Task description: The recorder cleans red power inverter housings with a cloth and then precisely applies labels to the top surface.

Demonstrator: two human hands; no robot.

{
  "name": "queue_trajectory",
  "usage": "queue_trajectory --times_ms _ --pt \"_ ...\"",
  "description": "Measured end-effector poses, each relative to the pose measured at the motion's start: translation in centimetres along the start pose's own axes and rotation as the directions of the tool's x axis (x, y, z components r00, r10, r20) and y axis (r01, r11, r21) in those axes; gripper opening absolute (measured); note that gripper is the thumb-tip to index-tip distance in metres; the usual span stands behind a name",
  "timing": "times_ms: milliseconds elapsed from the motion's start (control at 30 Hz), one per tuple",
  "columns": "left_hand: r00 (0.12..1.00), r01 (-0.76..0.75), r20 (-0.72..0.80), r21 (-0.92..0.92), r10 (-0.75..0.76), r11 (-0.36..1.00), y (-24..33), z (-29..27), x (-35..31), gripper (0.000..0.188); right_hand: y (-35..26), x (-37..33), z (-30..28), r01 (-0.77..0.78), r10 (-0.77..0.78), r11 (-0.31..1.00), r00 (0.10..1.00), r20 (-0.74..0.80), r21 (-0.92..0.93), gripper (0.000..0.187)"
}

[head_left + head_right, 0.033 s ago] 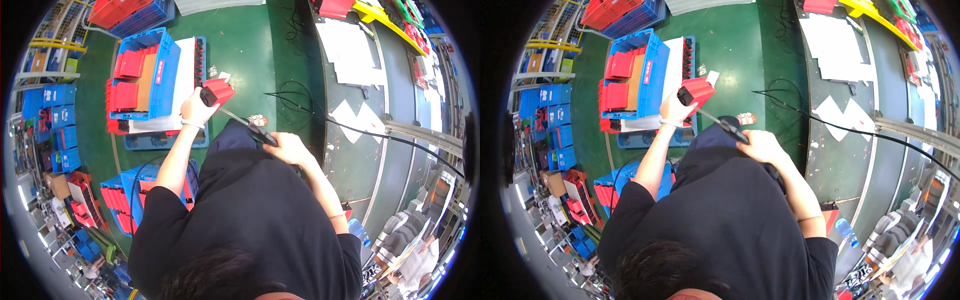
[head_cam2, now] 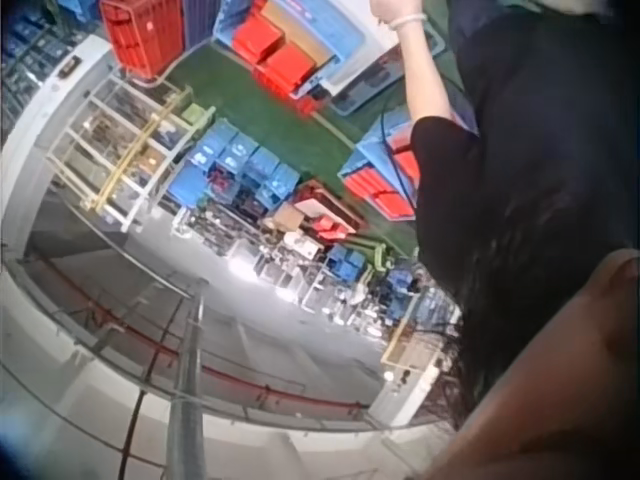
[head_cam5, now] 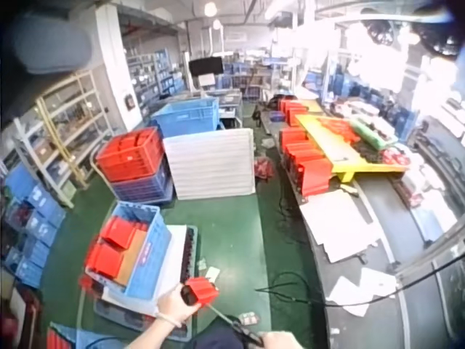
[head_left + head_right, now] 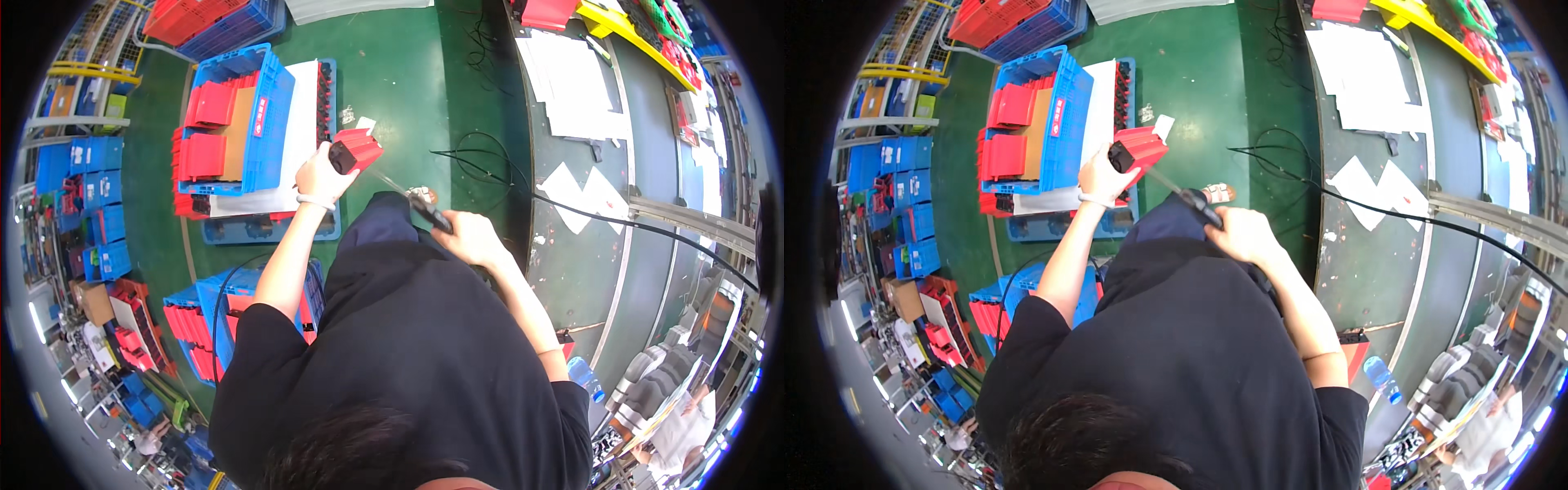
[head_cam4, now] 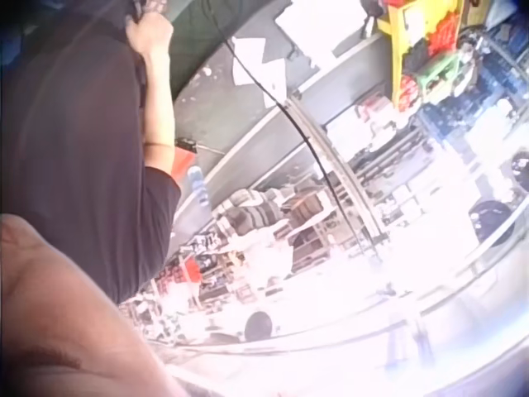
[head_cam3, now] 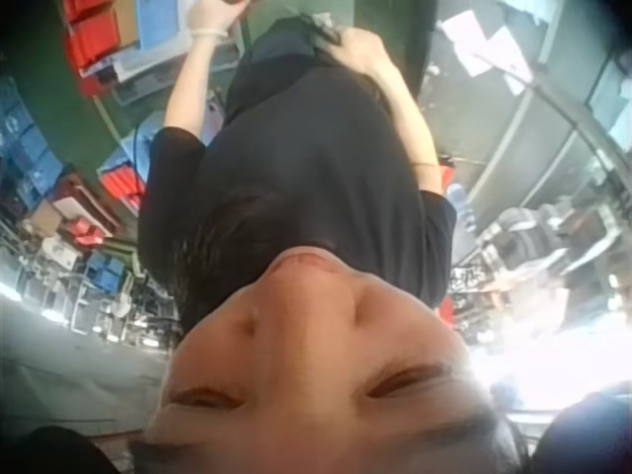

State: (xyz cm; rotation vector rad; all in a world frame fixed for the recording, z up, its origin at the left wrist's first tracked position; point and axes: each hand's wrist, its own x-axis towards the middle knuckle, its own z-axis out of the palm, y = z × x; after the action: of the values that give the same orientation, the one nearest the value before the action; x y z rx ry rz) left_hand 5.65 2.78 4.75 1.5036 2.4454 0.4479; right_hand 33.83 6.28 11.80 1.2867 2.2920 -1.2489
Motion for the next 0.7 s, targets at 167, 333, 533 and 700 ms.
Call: queue_trajectory --times_ms 167,333,533,700 --pt "0.999 -0.029 0.042 -0.003 0.029 1.000 0.5 0.6 -0.5 0.050 -0.4 0.2 0.2 0.013 -0.012 0.998 1.000 -0.015 0.060 0.032" --pt "1.000 -0.024 0.016 -0.017 0.025 1.000 -0.3 0.9 -1.2 0.051 0.6 -0.4 0.6 0.105 -0.104 0.994 0.991 0.089 -0.008 0.033" --pt "0.993 -0.101 -0.077 -0.102 0.093 0.990 -0.3 -0.2 -1.6 0.051 1.8 1.0 0.2 -0.123 0.103 0.977 0.988 0.118 0.177 0.031" --pt "0.989 -0.131 -0.078 -0.087 0.124 0.988 -0.4 -0.5 -1.7 0.050 3.1 2.7 0.6 -0.186 0.154 0.954 0.977 0.149 0.234 0.035"
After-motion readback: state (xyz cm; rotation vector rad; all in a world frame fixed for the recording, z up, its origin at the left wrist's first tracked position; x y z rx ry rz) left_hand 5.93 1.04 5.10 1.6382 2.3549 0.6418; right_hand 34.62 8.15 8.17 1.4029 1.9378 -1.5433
